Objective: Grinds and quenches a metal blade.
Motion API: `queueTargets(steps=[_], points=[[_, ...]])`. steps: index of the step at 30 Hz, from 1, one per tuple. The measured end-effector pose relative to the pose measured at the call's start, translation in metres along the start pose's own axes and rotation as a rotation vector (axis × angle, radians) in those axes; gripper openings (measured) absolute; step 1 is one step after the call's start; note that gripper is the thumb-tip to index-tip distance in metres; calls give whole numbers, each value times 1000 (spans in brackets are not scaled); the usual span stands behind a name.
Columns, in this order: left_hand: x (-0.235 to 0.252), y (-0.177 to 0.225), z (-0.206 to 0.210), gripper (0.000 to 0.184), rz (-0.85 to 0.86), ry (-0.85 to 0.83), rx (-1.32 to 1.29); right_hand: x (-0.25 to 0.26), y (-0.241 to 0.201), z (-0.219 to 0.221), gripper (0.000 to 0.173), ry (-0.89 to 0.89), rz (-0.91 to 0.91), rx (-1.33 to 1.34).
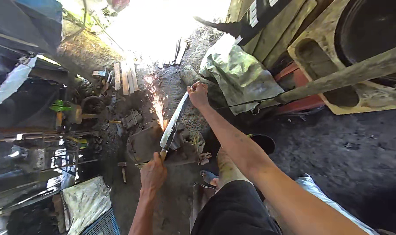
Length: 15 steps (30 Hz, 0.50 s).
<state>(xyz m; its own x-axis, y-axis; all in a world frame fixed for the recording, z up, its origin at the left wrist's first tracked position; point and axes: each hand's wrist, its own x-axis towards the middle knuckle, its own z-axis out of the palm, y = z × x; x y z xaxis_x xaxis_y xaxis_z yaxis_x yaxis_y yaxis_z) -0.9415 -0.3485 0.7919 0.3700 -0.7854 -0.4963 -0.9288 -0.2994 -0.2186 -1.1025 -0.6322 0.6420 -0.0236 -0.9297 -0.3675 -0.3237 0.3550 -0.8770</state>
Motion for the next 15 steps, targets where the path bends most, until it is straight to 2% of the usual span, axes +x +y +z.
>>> queueTargets(steps=[3,6,12,15], points=[[22,11,-10,39,30,6,28,26,6,-14,45,11,50,10],[5,1,-2,39,10,2,16,13,7,-9,47,26,38,26],[-109,-54,32,39,-134,-120,-40,-103,0,29,68,-9,-51,29],[-178,-78,36,37,-151,-186,-205,-169,-9,29,72,-43,-56,-35]])
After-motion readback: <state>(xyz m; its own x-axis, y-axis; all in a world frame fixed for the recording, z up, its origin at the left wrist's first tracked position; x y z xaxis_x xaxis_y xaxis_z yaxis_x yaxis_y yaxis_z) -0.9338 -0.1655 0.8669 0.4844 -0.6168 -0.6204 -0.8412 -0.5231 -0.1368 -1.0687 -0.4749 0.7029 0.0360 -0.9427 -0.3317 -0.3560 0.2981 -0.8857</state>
